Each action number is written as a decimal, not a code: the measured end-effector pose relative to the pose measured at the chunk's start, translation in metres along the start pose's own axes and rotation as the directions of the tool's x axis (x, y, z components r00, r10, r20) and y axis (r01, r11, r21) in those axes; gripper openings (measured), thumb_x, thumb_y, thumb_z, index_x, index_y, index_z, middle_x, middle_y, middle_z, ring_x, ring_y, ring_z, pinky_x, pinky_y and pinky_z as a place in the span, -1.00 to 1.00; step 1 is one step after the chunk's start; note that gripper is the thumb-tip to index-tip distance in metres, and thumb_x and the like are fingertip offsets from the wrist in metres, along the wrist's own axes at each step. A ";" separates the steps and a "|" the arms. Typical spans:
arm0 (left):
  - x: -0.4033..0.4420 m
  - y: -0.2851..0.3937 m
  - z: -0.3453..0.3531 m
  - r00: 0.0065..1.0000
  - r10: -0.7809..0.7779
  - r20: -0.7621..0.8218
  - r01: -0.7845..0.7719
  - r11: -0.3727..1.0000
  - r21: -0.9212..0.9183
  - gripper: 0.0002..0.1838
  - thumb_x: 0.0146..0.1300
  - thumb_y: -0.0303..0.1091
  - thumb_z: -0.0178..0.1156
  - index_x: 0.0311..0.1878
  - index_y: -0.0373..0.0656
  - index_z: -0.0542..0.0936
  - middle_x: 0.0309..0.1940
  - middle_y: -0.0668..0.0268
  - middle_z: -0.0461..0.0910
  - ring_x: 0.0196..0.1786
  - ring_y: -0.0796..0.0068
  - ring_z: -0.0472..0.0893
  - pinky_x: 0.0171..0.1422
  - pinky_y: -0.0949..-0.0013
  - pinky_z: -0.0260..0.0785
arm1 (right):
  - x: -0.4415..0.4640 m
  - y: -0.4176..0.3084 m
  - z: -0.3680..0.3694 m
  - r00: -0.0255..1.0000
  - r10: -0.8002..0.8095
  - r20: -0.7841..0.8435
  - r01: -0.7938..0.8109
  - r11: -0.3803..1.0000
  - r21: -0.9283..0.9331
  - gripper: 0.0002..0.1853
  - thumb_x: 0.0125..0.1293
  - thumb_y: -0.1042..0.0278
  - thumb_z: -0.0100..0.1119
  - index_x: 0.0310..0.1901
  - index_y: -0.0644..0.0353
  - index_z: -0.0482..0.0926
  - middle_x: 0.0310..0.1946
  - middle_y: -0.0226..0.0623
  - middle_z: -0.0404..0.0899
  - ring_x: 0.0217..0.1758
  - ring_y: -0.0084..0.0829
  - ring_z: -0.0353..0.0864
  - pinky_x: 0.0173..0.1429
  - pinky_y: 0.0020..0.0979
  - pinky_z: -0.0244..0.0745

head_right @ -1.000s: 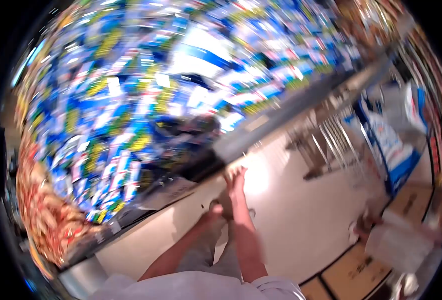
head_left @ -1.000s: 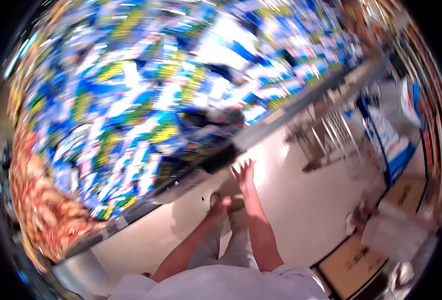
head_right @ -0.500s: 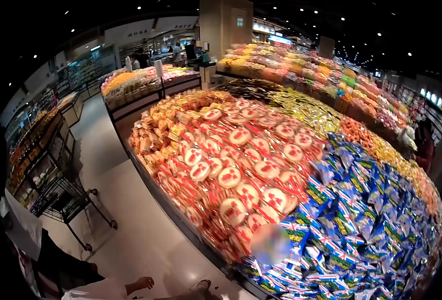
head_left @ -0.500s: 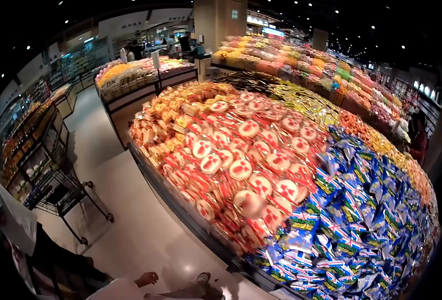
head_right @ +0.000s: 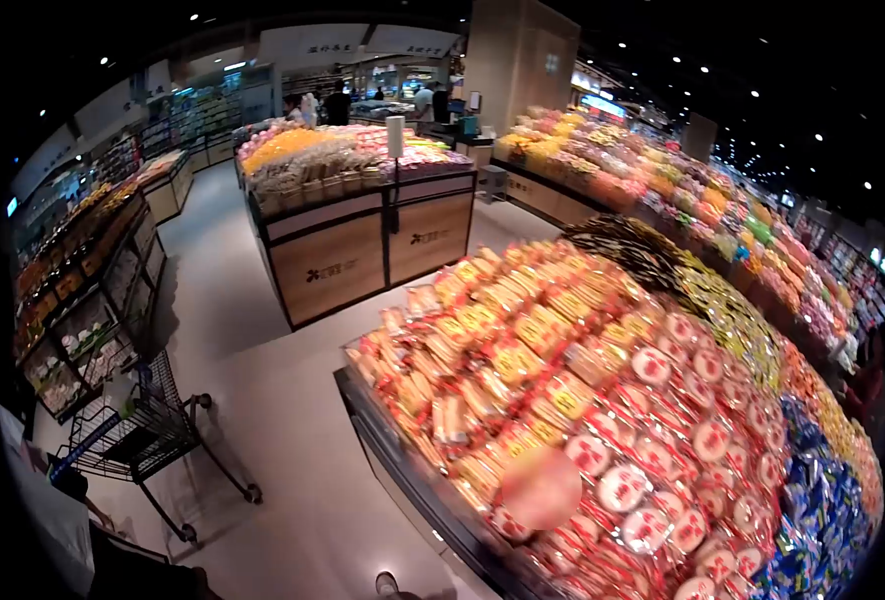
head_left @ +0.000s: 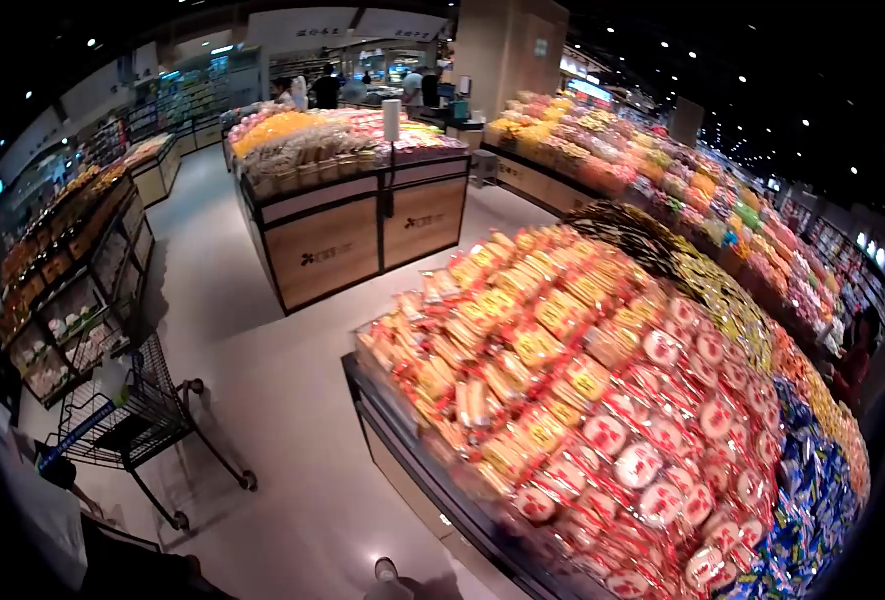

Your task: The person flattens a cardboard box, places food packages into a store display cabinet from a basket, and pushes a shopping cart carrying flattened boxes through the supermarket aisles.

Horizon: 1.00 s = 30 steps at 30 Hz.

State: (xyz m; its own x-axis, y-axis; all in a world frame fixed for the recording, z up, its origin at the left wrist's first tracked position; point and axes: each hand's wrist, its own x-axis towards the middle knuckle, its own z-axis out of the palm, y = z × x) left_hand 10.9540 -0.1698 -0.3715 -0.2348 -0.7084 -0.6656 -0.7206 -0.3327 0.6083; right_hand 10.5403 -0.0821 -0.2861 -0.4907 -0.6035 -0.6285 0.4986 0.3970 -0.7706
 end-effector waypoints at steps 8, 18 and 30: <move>0.182 0.179 -0.125 0.986 0.122 -0.111 -0.155 0.914 -0.375 -0.82 0.11 -0.30 0.05 -0.39 -0.25 0.46 -0.50 0.27 0.56 -0.46 0.51 0.59 -0.40 0.46 0.43 | 0.092 -0.085 0.182 0.981 0.040 0.188 -0.016 0.992 -0.128 -0.62 0.22 0.03 -0.08 -0.15 0.20 0.26 -0.34 -0.20 0.44 -0.42 -0.31 0.52 -0.35 -0.37 0.48; 0.385 0.360 -0.226 0.775 0.561 0.292 -0.619 0.766 0.172 -0.75 0.19 -0.22 0.03 -0.27 -0.24 0.47 -0.44 0.31 0.55 -0.40 0.51 0.56 -0.27 0.40 0.39 | 0.263 -0.159 0.399 0.898 0.094 0.431 0.002 0.976 -0.218 -0.66 0.21 0.07 -0.03 -0.21 0.20 0.27 -0.41 -0.23 0.43 -0.46 -0.35 0.51 -0.39 -0.40 0.46; 0.511 0.244 -0.469 0.971 -0.236 -0.024 0.219 0.933 -0.287 -0.77 0.10 -0.22 0.07 -0.34 -0.20 0.51 -0.55 0.29 0.56 -0.50 0.53 0.57 -0.42 0.47 0.44 | 0.464 -0.310 0.648 0.792 0.087 0.604 0.183 0.910 -0.372 -0.69 0.20 0.11 0.02 -0.28 0.20 0.27 -0.49 -0.26 0.43 -0.50 -0.40 0.49 -0.44 -0.44 0.45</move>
State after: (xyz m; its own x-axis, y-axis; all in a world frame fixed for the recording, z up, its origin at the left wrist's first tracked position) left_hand 10.9642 -0.9049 -0.3602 -0.0425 -0.6247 -0.7797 -0.5366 -0.6441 0.5452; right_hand 10.6210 -0.9338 -0.2700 0.0861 -0.8610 -0.5013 0.0978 0.5080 -0.8558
